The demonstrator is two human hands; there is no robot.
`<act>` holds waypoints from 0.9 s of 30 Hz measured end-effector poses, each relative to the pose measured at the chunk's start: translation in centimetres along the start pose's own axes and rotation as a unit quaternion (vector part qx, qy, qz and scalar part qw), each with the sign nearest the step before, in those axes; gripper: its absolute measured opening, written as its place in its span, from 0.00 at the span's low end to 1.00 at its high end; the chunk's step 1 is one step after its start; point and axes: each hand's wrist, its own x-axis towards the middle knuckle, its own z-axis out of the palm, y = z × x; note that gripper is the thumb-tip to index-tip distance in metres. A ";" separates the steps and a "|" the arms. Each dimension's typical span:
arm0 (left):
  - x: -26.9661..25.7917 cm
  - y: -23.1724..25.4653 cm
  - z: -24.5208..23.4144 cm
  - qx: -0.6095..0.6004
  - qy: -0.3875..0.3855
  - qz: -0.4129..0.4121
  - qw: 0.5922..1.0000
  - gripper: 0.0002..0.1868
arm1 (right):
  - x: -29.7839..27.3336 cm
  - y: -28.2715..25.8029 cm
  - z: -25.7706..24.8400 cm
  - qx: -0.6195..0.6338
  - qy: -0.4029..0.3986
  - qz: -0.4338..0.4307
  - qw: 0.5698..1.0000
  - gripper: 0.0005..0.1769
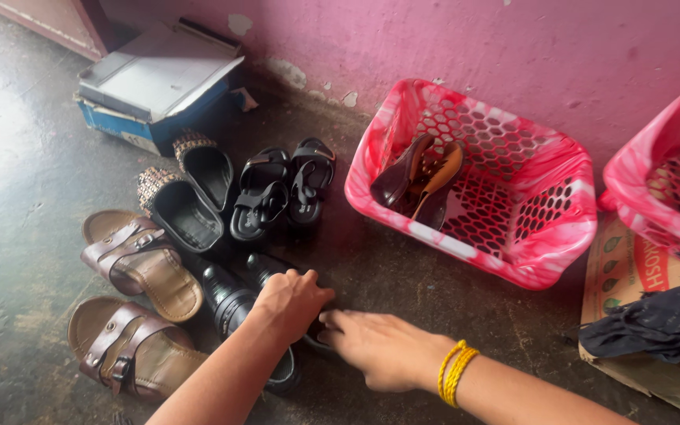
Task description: The person removes various pairs of shoes from a pink plastic basket and places them on the floor. The shoes include black sandals, black flats, and brown sandals. After emptying the basket, the person uses a dark cloth to wipe the inside of the basket.
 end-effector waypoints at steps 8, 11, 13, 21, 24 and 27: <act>1.7 1.1 -1.0 0.046 -0.073 -0.025 0.996 0.20 | -2.9 4.5 -3.0 -0.025 0.070 0.056 0.996 0.28; 0.9 1.9 -1.7 0.049 -0.107 -0.042 0.992 0.25 | -5.0 6.0 -3.9 -0.030 0.050 0.115 0.992 0.29; 0.4 1.8 -1.1 0.077 -0.044 -0.020 0.996 0.21 | -6.4 6.9 -4.3 -0.030 0.048 0.145 0.988 0.28; 0.2 -1.1 3.7 0.017 0.031 0.055 0.998 0.32 | -10.6 10.9 -5.6 -0.033 0.040 0.238 0.970 0.27; 0.5 -0.8 3.9 0.029 0.033 0.053 0.998 0.37 | -10.9 11.7 -5.7 -0.030 0.033 0.257 0.965 0.28; 0.4 -0.1 3.4 0.062 -0.021 0.034 0.997 0.30 | -10.7 12.1 -6.0 -0.014 0.043 0.257 0.965 0.28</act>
